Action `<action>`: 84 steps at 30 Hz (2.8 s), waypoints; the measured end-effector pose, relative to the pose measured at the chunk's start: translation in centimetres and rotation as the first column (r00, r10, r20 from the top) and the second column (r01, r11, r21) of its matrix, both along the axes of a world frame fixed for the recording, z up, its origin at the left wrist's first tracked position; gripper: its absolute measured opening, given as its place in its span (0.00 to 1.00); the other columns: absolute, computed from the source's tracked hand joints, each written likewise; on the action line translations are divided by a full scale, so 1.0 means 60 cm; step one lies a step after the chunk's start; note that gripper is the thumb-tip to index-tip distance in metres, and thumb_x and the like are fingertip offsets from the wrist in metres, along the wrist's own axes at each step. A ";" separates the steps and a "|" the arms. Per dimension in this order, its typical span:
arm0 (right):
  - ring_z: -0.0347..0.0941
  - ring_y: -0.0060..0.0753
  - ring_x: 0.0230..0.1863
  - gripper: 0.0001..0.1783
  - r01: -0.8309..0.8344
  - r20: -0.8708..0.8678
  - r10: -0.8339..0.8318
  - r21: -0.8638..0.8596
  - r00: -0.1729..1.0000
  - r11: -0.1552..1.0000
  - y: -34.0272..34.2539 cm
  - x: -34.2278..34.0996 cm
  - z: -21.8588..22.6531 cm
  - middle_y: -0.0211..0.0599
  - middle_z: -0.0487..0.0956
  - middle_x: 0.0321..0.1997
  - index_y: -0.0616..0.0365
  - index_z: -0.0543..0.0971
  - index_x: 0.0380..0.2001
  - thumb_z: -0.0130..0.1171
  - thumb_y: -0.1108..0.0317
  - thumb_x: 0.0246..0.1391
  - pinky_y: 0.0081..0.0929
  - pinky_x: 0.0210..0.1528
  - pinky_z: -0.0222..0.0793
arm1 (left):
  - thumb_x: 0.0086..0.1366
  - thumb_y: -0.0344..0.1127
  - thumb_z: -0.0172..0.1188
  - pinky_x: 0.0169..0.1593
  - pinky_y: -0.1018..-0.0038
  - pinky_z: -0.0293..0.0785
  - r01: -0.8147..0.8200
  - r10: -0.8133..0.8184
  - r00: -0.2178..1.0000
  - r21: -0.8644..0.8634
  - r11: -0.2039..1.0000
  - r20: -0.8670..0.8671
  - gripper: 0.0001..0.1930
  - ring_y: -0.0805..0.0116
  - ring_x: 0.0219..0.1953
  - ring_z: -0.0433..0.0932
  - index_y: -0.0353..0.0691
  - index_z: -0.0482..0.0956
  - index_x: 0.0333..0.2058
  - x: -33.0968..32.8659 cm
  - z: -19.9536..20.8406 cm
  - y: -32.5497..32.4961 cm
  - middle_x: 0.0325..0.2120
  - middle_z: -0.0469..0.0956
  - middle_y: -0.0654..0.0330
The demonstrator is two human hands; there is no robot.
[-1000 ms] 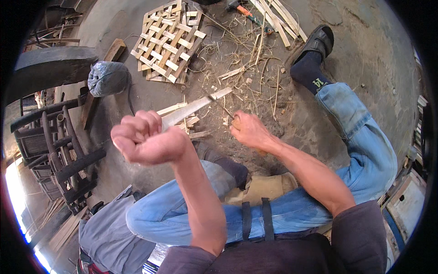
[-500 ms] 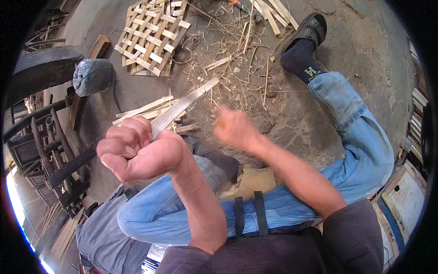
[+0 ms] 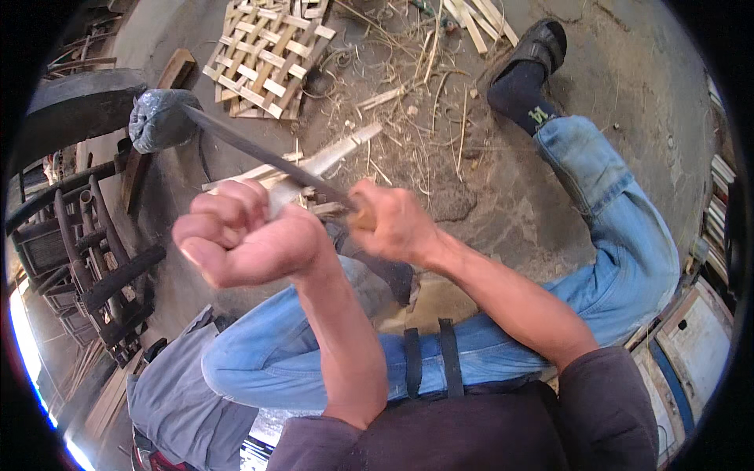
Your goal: The person sits on the floor and uses a curved knife to shave and shape a thin wooden stick. They repeatedly hold the stick against their leg and scrape it with the knife, then inspect the stick by holding it up and turning it.
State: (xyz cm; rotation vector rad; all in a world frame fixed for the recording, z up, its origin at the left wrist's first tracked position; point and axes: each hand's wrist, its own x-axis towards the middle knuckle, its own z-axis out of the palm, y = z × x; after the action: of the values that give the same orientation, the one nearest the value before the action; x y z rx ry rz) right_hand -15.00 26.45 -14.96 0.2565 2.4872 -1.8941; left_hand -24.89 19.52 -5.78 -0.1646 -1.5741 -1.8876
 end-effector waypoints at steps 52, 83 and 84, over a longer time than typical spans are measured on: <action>0.76 0.61 0.37 0.18 -0.182 0.202 0.136 0.232 0.970 0.955 0.036 -0.015 -0.112 0.58 0.77 0.30 0.67 0.79 0.21 0.52 0.60 0.44 0.49 0.42 0.74 | 0.70 0.52 0.48 0.17 0.79 0.36 0.277 -0.275 0.959 0.022 0.961 -0.066 0.23 0.81 0.12 0.43 0.48 0.52 0.21 0.007 -0.025 -0.064 0.11 0.47 0.71; 0.78 0.64 0.33 0.16 -0.202 0.276 0.115 0.315 0.954 0.927 0.041 -0.026 -0.127 0.61 0.78 0.27 0.67 0.75 0.31 0.58 0.63 0.44 0.50 0.36 0.76 | 0.61 0.72 0.47 0.19 0.78 0.38 0.224 -0.228 0.974 0.174 0.959 0.002 0.33 0.80 0.14 0.44 0.48 0.49 0.20 0.050 0.078 -0.101 0.13 0.48 0.69; 0.78 0.64 0.33 0.16 -0.181 0.227 0.117 0.287 0.967 0.941 0.035 -0.035 -0.119 0.62 0.78 0.29 0.68 0.77 0.30 0.57 0.64 0.44 0.49 0.37 0.76 | 0.62 0.71 0.47 0.19 0.79 0.38 0.254 -0.248 0.967 0.182 0.950 -0.054 0.33 0.80 0.14 0.44 0.48 0.49 0.21 0.044 0.076 -0.107 0.13 0.48 0.70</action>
State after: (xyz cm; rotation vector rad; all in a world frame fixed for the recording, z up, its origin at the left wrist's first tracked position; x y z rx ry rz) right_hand -17.10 28.57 -22.12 0.2429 2.5627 -1.3462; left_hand -22.26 13.12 -1.24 -0.3227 -1.3977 -2.2078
